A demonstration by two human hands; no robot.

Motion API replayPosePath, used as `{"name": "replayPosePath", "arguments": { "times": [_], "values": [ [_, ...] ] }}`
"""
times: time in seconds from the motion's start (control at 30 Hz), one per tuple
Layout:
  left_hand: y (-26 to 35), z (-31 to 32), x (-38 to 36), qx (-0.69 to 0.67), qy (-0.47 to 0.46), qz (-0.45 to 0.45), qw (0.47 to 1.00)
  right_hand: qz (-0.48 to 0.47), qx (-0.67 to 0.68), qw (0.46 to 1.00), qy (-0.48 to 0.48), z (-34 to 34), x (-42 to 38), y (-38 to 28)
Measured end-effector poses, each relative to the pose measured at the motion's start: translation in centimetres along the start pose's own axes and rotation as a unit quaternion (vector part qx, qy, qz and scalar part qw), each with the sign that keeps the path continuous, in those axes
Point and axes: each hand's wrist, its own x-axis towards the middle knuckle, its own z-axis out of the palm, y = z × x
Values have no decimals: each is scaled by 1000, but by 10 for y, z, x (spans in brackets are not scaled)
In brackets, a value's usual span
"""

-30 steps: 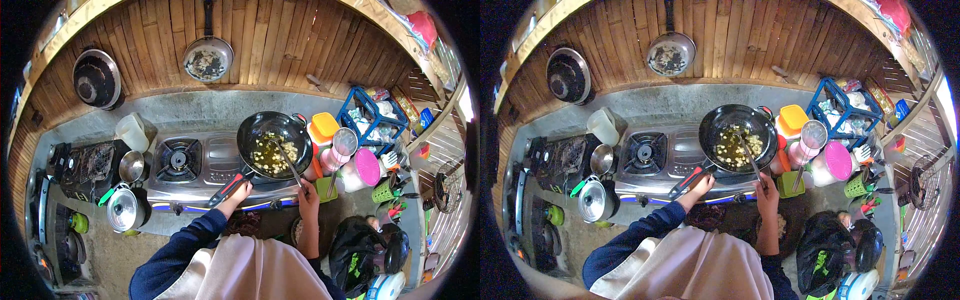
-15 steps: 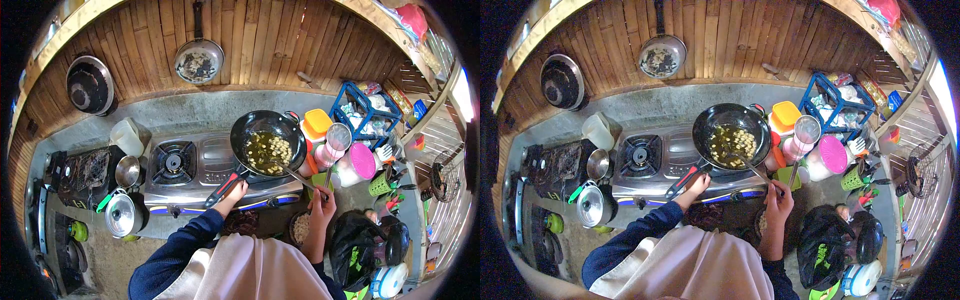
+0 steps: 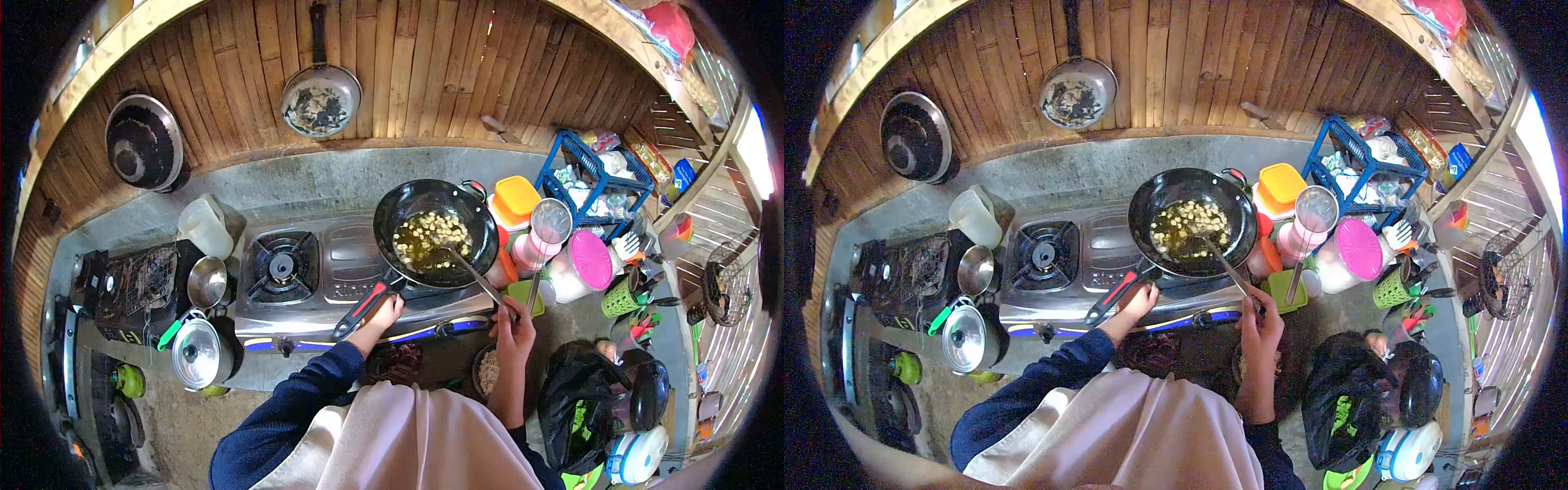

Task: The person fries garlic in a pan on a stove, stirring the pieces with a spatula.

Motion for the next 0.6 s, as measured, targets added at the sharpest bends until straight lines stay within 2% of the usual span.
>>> {"name": "replayPosePath", "arguments": {
  "times": [0.1, 0.27, 0.4, 0.43, 0.53, 0.6],
  "values": [
    [-1, 3, 0, 3, 29, 14, 999, 6, 12, 999, -36, 5, 4, 17],
    [5, -4, -2, -10, 20, 3, 1000, 22, 20, 995, -95, 19, 13, 41],
    [7, -7, -2, 21, 25, 10, 999, 11, -49, 990, -135, 29, 16, 52],
    [5, -5, -2, 21, 25, 10, 999, -13, -70, 989, -132, 31, 14, 50],
    [3, -4, -1, 8, 46, 22, 999, 4, -52, 991, -121, 33, 11, 55],
    [3, -3, -2, -6, 23, 12, 1000, -21, -77, 991, -110, 33, 13, 65]
  ]
}}
